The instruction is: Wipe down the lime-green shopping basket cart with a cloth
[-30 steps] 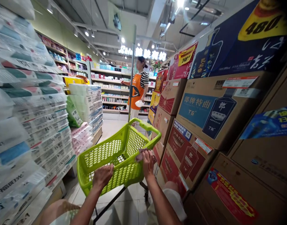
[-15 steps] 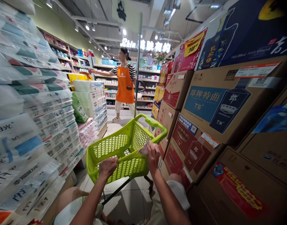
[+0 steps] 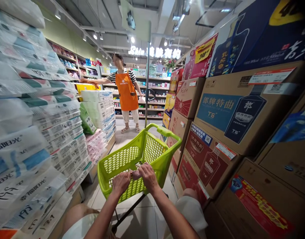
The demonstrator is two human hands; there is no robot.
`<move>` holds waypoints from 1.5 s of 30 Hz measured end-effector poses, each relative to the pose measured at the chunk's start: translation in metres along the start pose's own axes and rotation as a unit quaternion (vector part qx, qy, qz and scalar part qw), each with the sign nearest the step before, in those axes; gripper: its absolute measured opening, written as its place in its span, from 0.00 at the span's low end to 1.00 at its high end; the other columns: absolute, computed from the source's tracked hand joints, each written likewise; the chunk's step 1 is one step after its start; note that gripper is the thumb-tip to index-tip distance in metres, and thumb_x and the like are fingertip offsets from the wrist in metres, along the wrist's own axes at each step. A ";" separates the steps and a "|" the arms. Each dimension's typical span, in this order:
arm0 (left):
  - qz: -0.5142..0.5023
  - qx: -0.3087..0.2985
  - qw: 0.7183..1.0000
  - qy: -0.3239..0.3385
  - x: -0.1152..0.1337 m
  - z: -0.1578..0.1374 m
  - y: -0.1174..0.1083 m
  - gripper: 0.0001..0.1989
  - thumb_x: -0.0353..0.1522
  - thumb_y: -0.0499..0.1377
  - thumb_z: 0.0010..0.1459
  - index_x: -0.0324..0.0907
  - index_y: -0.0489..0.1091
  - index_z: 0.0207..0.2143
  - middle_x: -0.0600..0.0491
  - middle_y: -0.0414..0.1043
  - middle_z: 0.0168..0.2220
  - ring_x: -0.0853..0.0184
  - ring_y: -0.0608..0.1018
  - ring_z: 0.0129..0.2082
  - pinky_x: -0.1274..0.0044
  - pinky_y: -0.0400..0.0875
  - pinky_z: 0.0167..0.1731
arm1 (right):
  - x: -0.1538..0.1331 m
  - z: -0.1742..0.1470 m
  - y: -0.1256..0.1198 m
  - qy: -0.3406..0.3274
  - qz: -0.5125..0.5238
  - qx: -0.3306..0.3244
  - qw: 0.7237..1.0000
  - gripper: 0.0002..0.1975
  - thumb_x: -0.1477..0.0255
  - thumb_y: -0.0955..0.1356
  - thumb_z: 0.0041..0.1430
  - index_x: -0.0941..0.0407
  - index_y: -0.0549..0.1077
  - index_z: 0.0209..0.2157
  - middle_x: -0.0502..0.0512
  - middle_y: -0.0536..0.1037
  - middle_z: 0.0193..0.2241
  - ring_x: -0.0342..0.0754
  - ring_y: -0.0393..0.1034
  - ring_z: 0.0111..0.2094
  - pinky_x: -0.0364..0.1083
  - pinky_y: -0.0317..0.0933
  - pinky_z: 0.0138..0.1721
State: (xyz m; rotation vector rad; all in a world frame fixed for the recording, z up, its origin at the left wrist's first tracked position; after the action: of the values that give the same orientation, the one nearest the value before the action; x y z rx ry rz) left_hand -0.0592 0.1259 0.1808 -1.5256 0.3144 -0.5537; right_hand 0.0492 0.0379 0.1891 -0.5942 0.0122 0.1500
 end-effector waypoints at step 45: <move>-0.007 -0.046 0.998 -0.032 -0.053 -0.004 0.016 0.34 0.44 0.39 0.70 0.41 0.83 0.36 0.42 0.83 0.44 0.55 0.82 0.46 0.71 0.70 0.44 | 0.110 -0.023 -0.047 0.166 0.033 0.064 0.984 0.19 0.72 0.57 0.72 0.58 0.74 0.54 0.65 0.75 0.56 0.54 0.65 0.52 0.54 0.63 0.56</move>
State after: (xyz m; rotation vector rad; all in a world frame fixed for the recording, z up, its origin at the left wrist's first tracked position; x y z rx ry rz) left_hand -0.1035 0.1492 0.1576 -1.6312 0.2836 -0.5064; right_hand 0.1655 0.0015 0.1905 -0.4846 0.3624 0.1128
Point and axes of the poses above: each hand's wrist, its own z-axis towards the middle knuckle, its own y-axis out of the palm, x = y × z, the point moved 10 cm from there along z, towards the middle knuckle
